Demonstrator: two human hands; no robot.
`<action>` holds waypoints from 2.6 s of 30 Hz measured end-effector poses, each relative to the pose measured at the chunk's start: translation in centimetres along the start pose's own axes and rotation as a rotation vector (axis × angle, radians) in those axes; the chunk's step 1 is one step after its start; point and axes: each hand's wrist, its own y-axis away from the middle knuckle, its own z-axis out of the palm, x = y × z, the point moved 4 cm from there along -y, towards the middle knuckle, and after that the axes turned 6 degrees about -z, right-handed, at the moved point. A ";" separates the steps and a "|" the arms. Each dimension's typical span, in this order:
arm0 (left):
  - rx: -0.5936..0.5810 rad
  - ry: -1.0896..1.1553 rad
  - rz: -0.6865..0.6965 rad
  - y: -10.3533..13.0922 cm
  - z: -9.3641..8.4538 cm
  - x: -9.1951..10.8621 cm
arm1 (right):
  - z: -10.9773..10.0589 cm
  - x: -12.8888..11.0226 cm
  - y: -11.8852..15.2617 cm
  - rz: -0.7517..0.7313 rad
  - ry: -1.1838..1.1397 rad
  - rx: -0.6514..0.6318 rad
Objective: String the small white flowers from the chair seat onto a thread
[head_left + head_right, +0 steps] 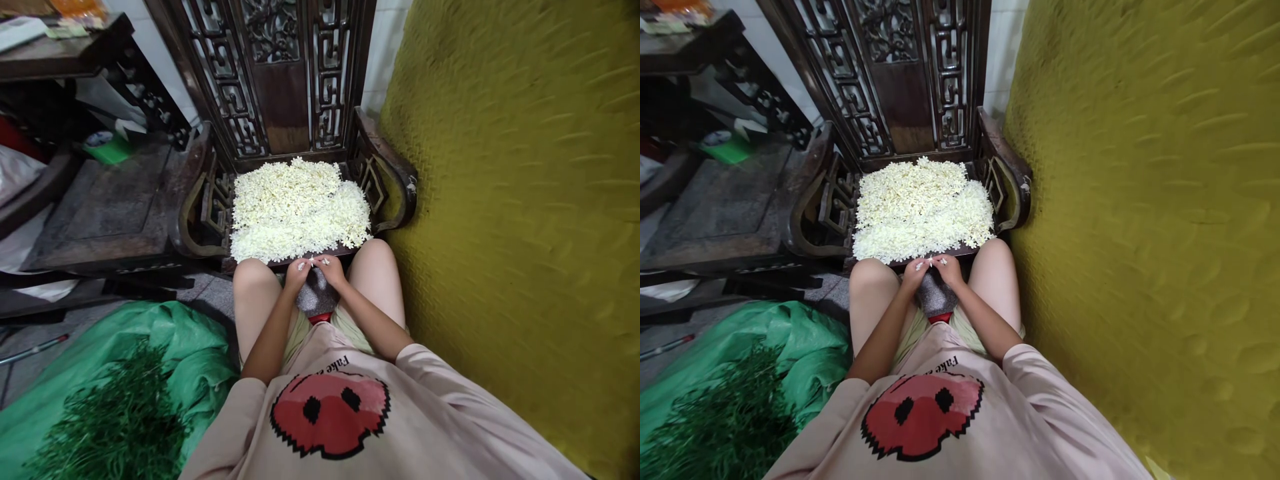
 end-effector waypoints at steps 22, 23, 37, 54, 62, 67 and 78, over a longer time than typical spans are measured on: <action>-0.068 0.072 0.053 0.1 0.1 0.5 | 0.5 0.1 -0.2 0.014 -0.121 -0.105; -0.071 0.079 0.040 0.1 0.1 0.5 | 0.5 -0.1 -0.1 0.002 -0.118 -0.106; -0.138 0.361 -0.111 -0.4 0.5 -1.0 | 0.6 -0.3 -0.2 0.054 -0.254 -0.126; -0.187 0.609 -0.244 0.0 1.7 -0.9 | 1.9 0.5 0.9 0.452 -0.658 -0.207; -0.142 0.530 -0.195 -0.3 0.9 -1.3 | 0.6 -0.2 0.3 0.227 -0.366 -0.122; -0.183 0.509 -0.195 -0.3 1.0 -1.5 | 0.0 -1.2 -0.1 0.091 -0.299 -0.180; -0.260 0.404 -0.176 -0.2 1.4 -1.5 | -0.5 -1.3 0.0 0.106 -0.257 -0.133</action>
